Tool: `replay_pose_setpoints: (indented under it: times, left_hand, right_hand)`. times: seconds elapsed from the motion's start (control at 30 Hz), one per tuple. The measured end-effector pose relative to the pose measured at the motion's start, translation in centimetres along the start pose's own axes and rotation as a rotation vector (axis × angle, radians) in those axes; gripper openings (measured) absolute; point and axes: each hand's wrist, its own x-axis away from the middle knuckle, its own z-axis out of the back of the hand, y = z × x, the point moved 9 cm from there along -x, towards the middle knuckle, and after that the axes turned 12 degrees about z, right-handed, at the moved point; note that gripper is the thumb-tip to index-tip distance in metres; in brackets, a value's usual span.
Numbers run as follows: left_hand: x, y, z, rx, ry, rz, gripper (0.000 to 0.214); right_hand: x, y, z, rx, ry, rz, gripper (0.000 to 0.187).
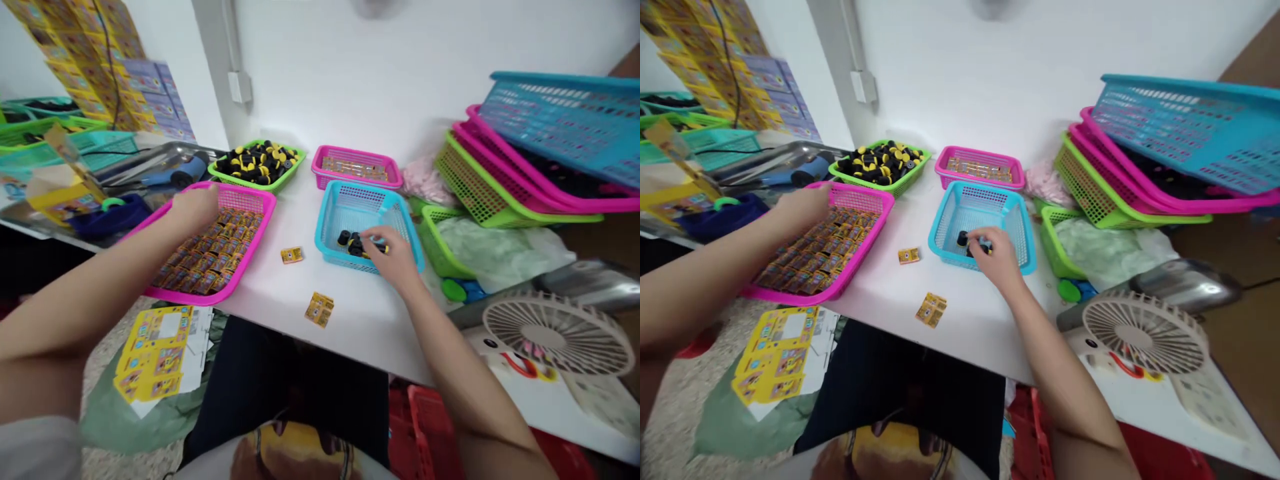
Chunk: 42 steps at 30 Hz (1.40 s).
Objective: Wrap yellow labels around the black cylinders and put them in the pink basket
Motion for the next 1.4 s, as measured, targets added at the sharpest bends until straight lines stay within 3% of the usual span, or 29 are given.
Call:
replay_pose_setpoints:
  times: [0.07,0.1,0.13,0.2,0.23,0.3,0.37,0.47,0.53,0.6,0.7,0.77,0.87,1.0,1.1,1.27,1.4]
  left_hand:
    - [3.1,4.2,0.4,-0.049,0.052,0.009,0.044]
    - [5.3,7.2,-0.8,-0.116,-0.016,-0.073,0.047]
    - [7.8,10.1,-2.5,-0.145,-0.106,-0.160,0.048]
    - [14.1,16.0,-6.7,-0.136,-0.311,-0.467,0.050]
    - [16.8,17.8,-8.3,-0.149,-0.316,-0.552,0.051]
    - [20.8,19.4,-11.4,-0.207,-0.281,-0.614,0.056]
    - [23.4,19.4,-13.7,-0.253,-0.208,-0.647,0.055]
    - [25.4,18.6,-14.1,-0.236,-0.029,-0.742,0.048]
    - [25.9,18.1,-12.9,-0.163,0.079,-0.811,0.043]
    - [25.9,17.8,-11.7,-0.082,0.104,-0.854,0.038]
    - [24.9,17.6,-11.0,-0.024,-0.022,-0.850,0.037]
    - [24.0,17.5,-11.3,0.004,-0.167,-0.799,0.042]
    - [22.3,17.1,-11.8,0.091,-0.356,-0.645,0.055]
    - [19.8,16.7,-12.5,0.116,-0.395,-0.456,0.063]
    - [18.4,16.9,-13.0,0.115,-0.389,-0.397,0.048]
    - [17.1,17.2,-12.9,0.053,-0.406,-0.357,0.029]
    - [16.4,17.5,-12.3,-0.098,-0.442,-0.340,0.025]
  right_hand:
    - [-2.3,1.9,-3.1,0.153,-0.321,-0.067,0.027]
    - [-3.1,3.0,-4.6,0.267,-0.476,-0.101,0.039]
    - [-4.0,3.8,-5.7,0.306,-0.544,-0.124,0.049]
    - [-5.3,5.0,-8.3,0.335,-0.670,-0.165,0.062]
    - [-5.4,5.5,-9.6,0.344,-0.748,-0.188,0.061]
    - [-5.3,6.1,-11.8,0.362,-0.876,-0.229,0.046]
    - [-5.0,6.1,-13.0,0.376,-0.944,-0.249,0.031]
    - [-4.9,5.4,-12.6,0.375,-0.930,-0.235,0.028]
    - [-5.1,4.5,-11.1,0.341,-0.819,-0.203,0.035]
    - [-5.5,3.4,-8.4,0.249,-0.579,-0.169,0.038]
    - [-4.4,2.0,-3.9,0.074,-0.187,-0.123,0.032]
    - [-2.4,1.4,-1.6,0.019,-0.023,-0.087,0.030]
    - [1.1,0.8,1.0,0.046,0.138,-0.018,0.030]
    - [4.9,1.2,3.5,0.082,0.319,0.012,0.044]
    - [5.9,1.7,4.1,0.043,0.363,-0.017,0.050]
    - [5.5,-0.1,2.8,0.123,0.217,0.089,0.035]
    - [5.7,-1.3,1.9,0.130,0.200,0.148,0.026]
